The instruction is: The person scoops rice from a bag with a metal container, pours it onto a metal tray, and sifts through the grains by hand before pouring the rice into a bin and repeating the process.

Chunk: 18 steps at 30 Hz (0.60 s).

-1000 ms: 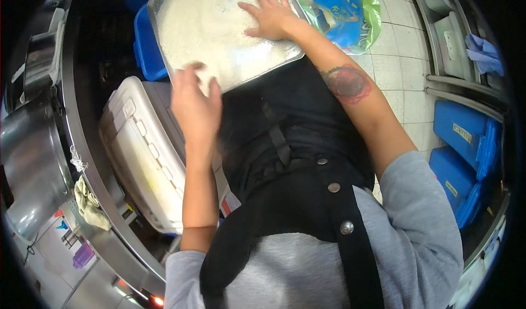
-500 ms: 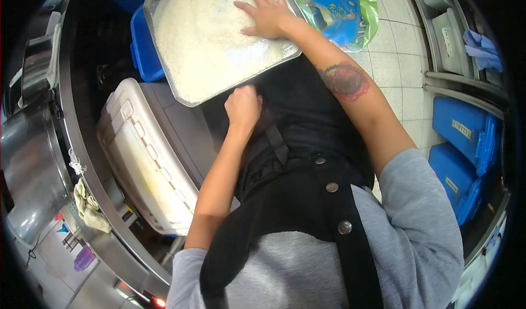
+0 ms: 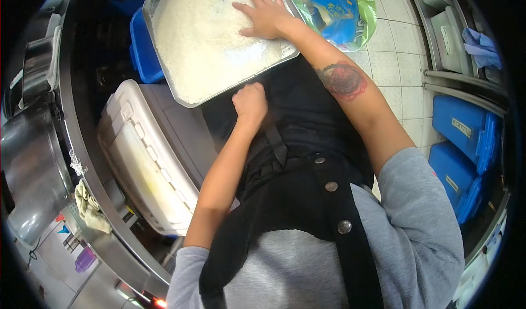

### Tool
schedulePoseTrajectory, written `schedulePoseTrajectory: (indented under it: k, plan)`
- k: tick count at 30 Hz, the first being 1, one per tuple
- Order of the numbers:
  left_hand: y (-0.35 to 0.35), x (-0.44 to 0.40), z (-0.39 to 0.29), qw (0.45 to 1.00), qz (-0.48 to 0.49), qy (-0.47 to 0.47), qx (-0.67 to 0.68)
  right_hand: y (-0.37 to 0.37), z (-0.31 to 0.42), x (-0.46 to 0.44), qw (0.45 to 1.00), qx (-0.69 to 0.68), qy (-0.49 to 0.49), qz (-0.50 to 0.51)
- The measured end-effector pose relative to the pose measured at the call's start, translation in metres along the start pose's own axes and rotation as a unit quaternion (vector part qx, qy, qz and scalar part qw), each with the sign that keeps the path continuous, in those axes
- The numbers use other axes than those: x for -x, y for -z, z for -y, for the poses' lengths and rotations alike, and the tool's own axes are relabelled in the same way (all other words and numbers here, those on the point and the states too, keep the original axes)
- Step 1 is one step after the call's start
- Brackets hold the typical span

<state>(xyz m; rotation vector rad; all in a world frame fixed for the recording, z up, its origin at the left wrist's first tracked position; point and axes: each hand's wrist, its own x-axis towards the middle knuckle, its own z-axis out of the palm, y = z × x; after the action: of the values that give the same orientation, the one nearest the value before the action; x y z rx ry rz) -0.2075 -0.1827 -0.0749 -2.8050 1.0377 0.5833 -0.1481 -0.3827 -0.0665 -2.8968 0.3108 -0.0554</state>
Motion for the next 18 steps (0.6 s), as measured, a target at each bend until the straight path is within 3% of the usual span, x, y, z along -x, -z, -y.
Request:
schedulePoseTrajectory:
  k: [7, 9, 10, 11, 13, 16, 18]
  plan:
    - [0.071, 0.052, 0.001, 0.996, -0.026, -0.004, 0.085, 0.003, -0.001, 0.000, 1.000, -0.013, -0.005, 0.009]
    - [0.102, 0.057, 0.011, 0.986, -0.104, 0.019, 0.132, 0.002, 0.000, 0.001, 1.000, -0.014, -0.002, 0.010]
    - [0.116, 0.053, 0.017, 0.968, -0.192, 0.021, 0.160, 0.003, 0.000, 0.001, 1.000, -0.014, 0.000, 0.014]
    - [0.138, 0.047, 0.022, 0.966, -0.194, 0.060, 0.162, 0.006, -0.001, 0.001, 1.000, -0.013, 0.004, 0.015]
    - [0.147, 0.027, 0.052, 0.950, -0.278, -0.003, 0.142, 0.005, -0.003, 0.000, 0.999, -0.033, 0.008, 0.016]
    - [0.158, 0.016, 0.083, 0.973, -0.208, 0.008, 0.095, 0.011, -0.002, -0.001, 0.998, -0.048, 0.011, 0.028]
    - [0.161, 0.012, 0.101, 0.962, -0.255, 0.002, 0.103, 0.012, -0.003, 0.000, 0.998, -0.055, 0.014, 0.030]
